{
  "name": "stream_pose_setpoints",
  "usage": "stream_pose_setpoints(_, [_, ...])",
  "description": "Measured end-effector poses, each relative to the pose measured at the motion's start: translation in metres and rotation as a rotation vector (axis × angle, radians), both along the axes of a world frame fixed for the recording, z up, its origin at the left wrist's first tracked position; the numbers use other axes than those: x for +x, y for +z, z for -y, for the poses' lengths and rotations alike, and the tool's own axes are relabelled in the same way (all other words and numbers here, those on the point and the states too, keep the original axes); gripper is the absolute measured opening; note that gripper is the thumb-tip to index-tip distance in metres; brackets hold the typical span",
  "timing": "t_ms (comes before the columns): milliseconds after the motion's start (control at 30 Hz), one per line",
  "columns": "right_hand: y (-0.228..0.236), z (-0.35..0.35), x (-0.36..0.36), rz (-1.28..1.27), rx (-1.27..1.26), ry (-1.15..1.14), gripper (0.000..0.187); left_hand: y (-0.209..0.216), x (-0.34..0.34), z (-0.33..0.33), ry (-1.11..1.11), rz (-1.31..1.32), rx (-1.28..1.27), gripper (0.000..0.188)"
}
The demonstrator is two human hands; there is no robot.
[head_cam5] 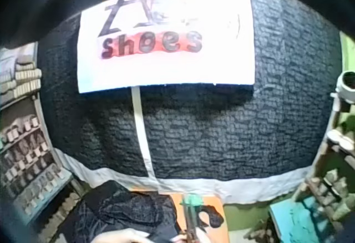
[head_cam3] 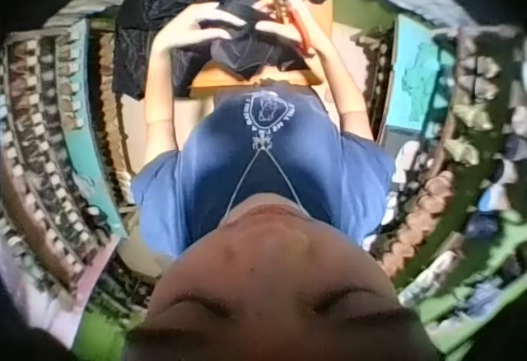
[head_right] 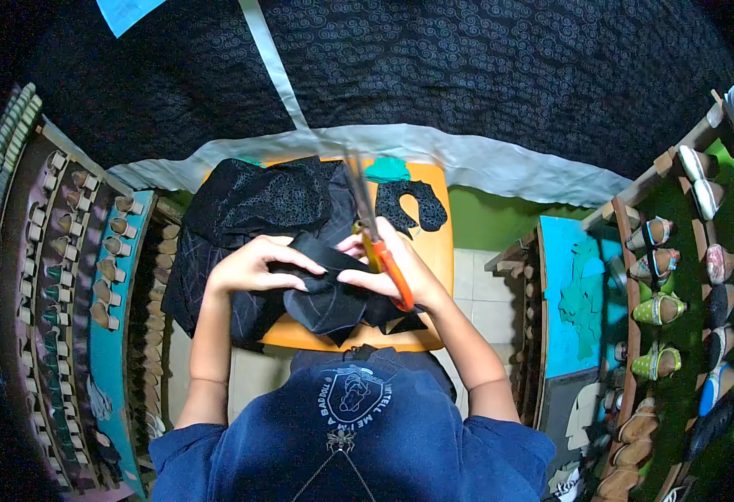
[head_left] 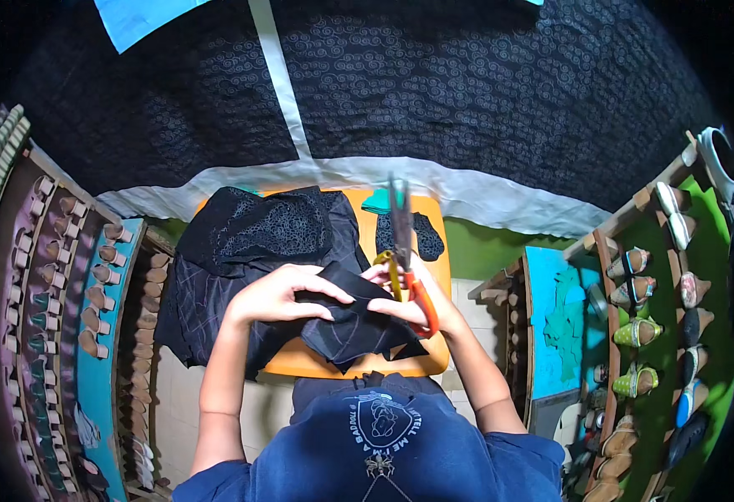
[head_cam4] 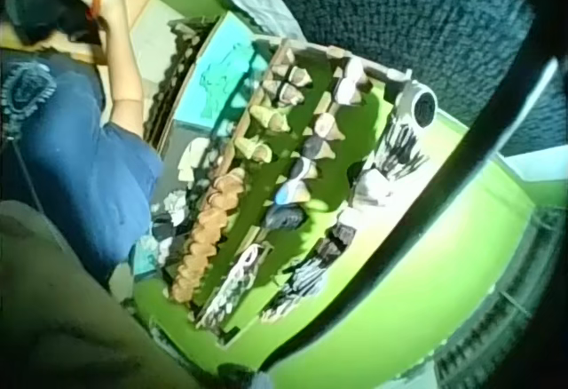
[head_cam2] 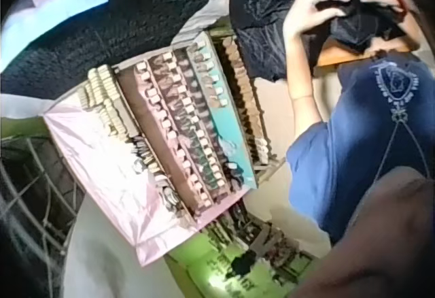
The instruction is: The person uses orange-handled scissors to cut a black patterned fabric laid on a yellow table. They follow purple chalk lines to cut out shapes, occasionally lifting and repositioning the fabric to continue cutting along the marked outlines.
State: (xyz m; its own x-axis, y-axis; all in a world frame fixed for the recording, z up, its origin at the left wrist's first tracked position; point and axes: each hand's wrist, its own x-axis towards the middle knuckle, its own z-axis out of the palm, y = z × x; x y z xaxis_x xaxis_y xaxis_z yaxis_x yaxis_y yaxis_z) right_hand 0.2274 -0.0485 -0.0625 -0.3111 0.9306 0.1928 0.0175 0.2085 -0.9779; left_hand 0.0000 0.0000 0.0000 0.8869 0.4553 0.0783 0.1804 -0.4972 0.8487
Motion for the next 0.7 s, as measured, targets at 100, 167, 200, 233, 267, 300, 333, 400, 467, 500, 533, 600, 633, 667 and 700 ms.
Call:
stream_pose_setpoints(100, [0.006,-0.01,-0.01,0.338,0.238,-0.112,0.038,-0.003,0.001,-0.004,0.094,-0.04,0.057,0.024])
stream_pose_setpoints(167, [0.015,-0.012,-0.022,0.262,0.18,-0.14,0.034,-0.011,-0.005,-0.004,0.34,0.079,0.236,0.022])
stream_pose_setpoints(200, [0.013,-0.017,-0.025,0.239,0.146,-0.137,0.034,-0.018,-0.003,-0.01,0.447,0.234,0.384,0.021])
stream_pose_setpoints(233, [0.007,-0.022,-0.028,0.216,0.161,-0.182,0.035,-0.024,0.003,-0.002,0.717,0.171,0.614,0.029])
stream_pose_setpoints(267, [0.006,-0.024,-0.028,0.254,0.16,-0.215,0.035,-0.041,0.012,0.006,0.979,0.36,0.483,0.029])
stream_pose_setpoints(300, [0.007,-0.028,-0.032,0.283,0.165,-0.237,0.035,-0.063,0.021,0.014,1.241,0.544,0.344,0.03])
stream_pose_setpoints(333, [0.004,-0.032,-0.038,0.274,0.148,-0.24,0.035,-0.083,0.03,0.026,1.312,0.745,0.111,0.034])
stream_pose_setpoints(400, [0.001,-0.038,-0.047,0.28,0.134,-0.249,0.034,-0.113,0.039,0.054,1.392,0.936,-0.624,0.039])
stream_pose_setpoints(467, [-0.001,-0.043,-0.058,0.287,0.149,-0.256,0.033,-0.137,0.032,0.074,1.238,0.884,-1.571,0.048])
stream_pose_setpoints(500, [-0.002,-0.042,-0.062,0.276,0.153,-0.275,0.033,-0.139,0.033,0.079,1.028,0.843,-2.02,0.057])
stream_pose_setpoints(533, [-0.003,-0.041,-0.066,0.265,0.157,-0.294,0.033,-0.14,0.039,0.082,0.894,0.871,-2.06,0.064])
stream_pose_setpoints(600, [-0.009,-0.042,-0.077,0.201,0.17,-0.326,0.032,-0.141,0.04,0.082,0.584,1.025,-2.045,0.064])
stream_pose_setpoints(633, [-0.011,-0.04,-0.079,0.199,0.151,-0.328,0.031,-0.14,0.04,0.078,0.643,1.117,-1.915,0.062])
stream_pose_setpoints(667, [-0.01,-0.036,-0.08,0.198,0.131,-0.331,0.031,-0.14,0.04,0.069,0.699,1.202,-1.781,0.059])
stream_pose_setpoints(700, [-0.005,-0.033,-0.081,0.196,0.111,-0.334,0.03,-0.135,0.04,0.059,0.752,1.28,-1.643,0.056])
